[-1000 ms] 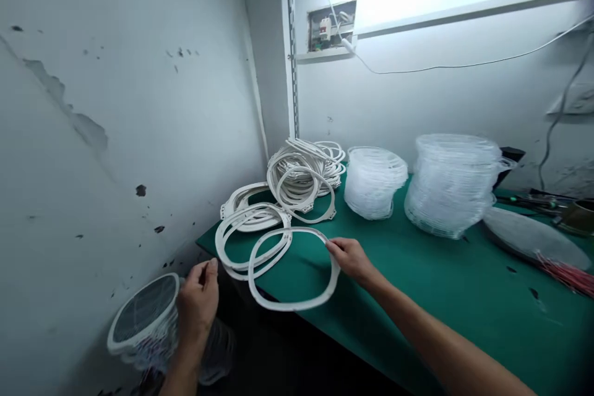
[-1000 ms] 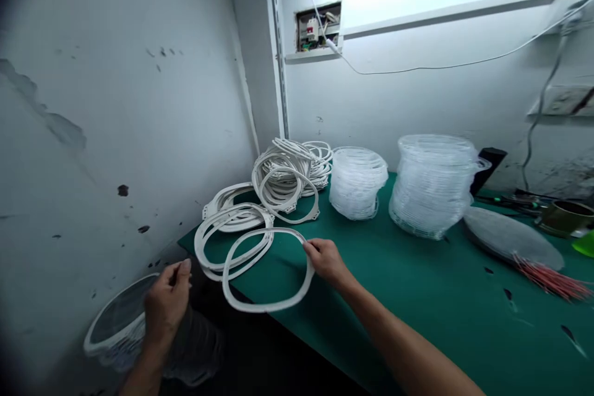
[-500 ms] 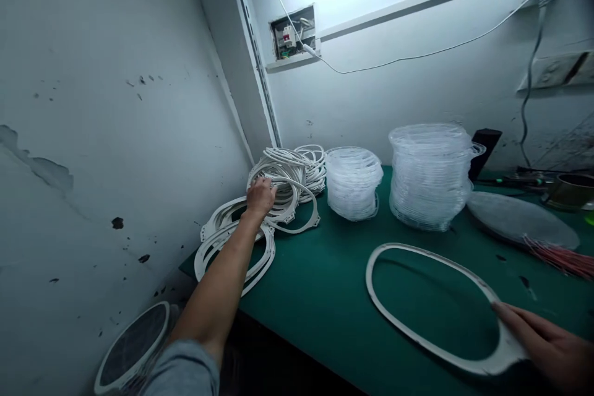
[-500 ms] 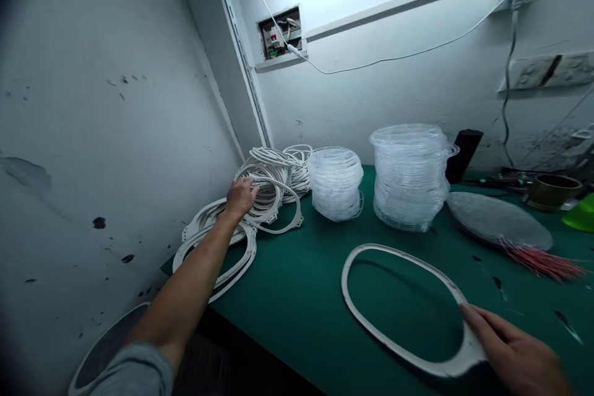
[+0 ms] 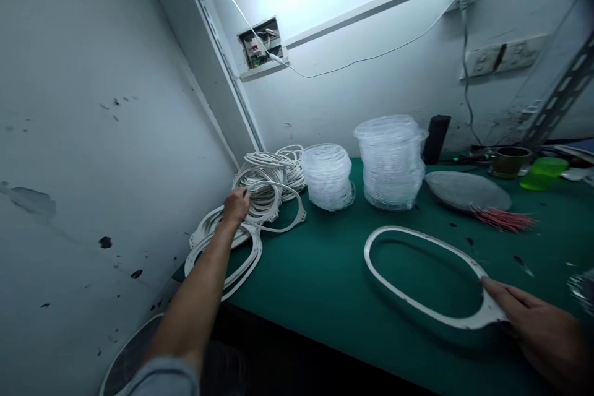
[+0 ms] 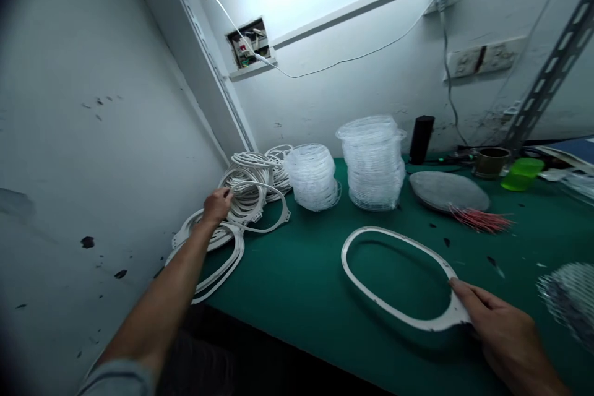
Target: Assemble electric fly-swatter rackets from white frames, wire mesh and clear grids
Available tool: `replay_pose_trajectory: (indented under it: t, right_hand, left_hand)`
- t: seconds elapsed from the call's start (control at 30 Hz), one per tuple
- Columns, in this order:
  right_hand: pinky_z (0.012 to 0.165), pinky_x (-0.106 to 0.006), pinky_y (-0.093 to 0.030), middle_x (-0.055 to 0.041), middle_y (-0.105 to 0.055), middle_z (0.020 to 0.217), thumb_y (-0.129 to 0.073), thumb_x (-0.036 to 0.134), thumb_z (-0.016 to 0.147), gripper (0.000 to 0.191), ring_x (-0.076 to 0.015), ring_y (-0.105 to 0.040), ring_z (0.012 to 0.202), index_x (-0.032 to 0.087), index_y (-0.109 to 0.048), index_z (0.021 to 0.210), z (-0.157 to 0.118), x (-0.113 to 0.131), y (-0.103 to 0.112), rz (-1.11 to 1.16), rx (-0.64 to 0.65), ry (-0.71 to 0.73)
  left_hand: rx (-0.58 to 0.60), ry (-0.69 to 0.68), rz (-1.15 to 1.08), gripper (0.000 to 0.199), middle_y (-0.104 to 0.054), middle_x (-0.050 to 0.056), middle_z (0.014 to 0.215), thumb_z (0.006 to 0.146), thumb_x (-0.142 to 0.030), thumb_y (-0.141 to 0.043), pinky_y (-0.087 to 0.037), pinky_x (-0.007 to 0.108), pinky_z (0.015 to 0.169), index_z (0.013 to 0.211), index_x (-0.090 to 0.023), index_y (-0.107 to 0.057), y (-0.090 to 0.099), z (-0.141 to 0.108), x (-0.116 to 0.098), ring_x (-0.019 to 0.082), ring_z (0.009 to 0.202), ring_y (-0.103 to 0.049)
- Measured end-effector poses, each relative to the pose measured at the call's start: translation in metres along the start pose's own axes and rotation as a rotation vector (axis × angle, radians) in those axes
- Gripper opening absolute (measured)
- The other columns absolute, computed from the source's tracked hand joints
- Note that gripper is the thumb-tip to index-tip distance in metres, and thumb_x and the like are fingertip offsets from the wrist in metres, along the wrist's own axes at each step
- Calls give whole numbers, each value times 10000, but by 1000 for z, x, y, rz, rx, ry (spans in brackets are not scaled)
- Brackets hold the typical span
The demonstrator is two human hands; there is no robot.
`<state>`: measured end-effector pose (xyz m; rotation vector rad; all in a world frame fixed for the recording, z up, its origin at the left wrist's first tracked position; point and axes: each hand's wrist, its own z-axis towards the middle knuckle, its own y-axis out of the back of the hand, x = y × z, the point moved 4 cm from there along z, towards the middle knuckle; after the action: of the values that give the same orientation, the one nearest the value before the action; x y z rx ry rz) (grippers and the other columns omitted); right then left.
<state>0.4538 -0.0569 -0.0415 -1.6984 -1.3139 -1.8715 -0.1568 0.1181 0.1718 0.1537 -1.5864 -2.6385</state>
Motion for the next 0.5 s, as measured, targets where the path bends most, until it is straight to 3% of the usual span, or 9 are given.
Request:
replay_pose_trajectory:
  t: [0.1, 0.2, 0.27, 0.33, 0.4, 0.5]
  right_hand:
    - [523, -545, -594, -191, -741, 910, -772, 564, 669, 487, -376, -687, 720, 255, -819, 1042, -23, 10, 25, 50, 15, -307]
    - [451, -474, -565, -180, -728, 952, -777, 515, 695, 506, -339, -671, 718, 251, -786, 1127, -34, 14, 44, 133, -66, -331]
    - [409, -391, -519, -168, -718, 993, -783, 453, 694, 592, -275, -641, 668, 217, -733, 1235, -37, 10, 47, 276, -133, -332]
    - [380, -313, -449, -152, -697, 999, -771, 385, 688, 656, -200, -577, 608, 167, -677, 1300, -37, 4, 47, 400, -184, -327]
    - [373, -271, -400, -125, -676, 954, -760, 350, 689, 648, -155, -519, 585, 133, -659, 1291, -36, -1, 46, 445, -180, -304]
    - [378, -253, -377, -73, -651, 856, -780, 383, 692, 582, -131, -473, 572, 125, -681, 1204, -34, -9, 48, 431, -126, -239]
  left_hand:
    - [-14, -117, -65, 213, -726, 136, 1092, 940, -269, -539, -504, 314, 902, 1078, -170, -668, 32, -33, -19, 249, 1016, -684]
    - [-22, -336, -176, 241, -713, 110, 1084, 984, -358, -509, -515, 300, 907, 1083, -203, -665, 58, -84, -51, 233, 1012, -685]
    - [11, -499, -272, 261, -714, 97, 1040, 1022, -369, -467, -527, 272, 864, 1031, -212, -675, 63, -122, -76, 200, 934, -695]
    - [43, -579, -348, 265, -719, 87, 1016, 1040, -341, -448, -533, 247, 835, 1028, -217, -682, 54, -155, -95, 174, 892, -701]
    - [143, -636, -404, 291, -729, 93, 1055, 1048, -311, -412, -544, 239, 837, 1047, -225, -691, 31, -179, -103, 165, 899, -709]
    - [322, -647, -397, 362, -719, 112, 1222, 1026, -275, -356, -571, 295, 907, 1090, -240, -711, -13, -191, -92, 208, 1050, -714]
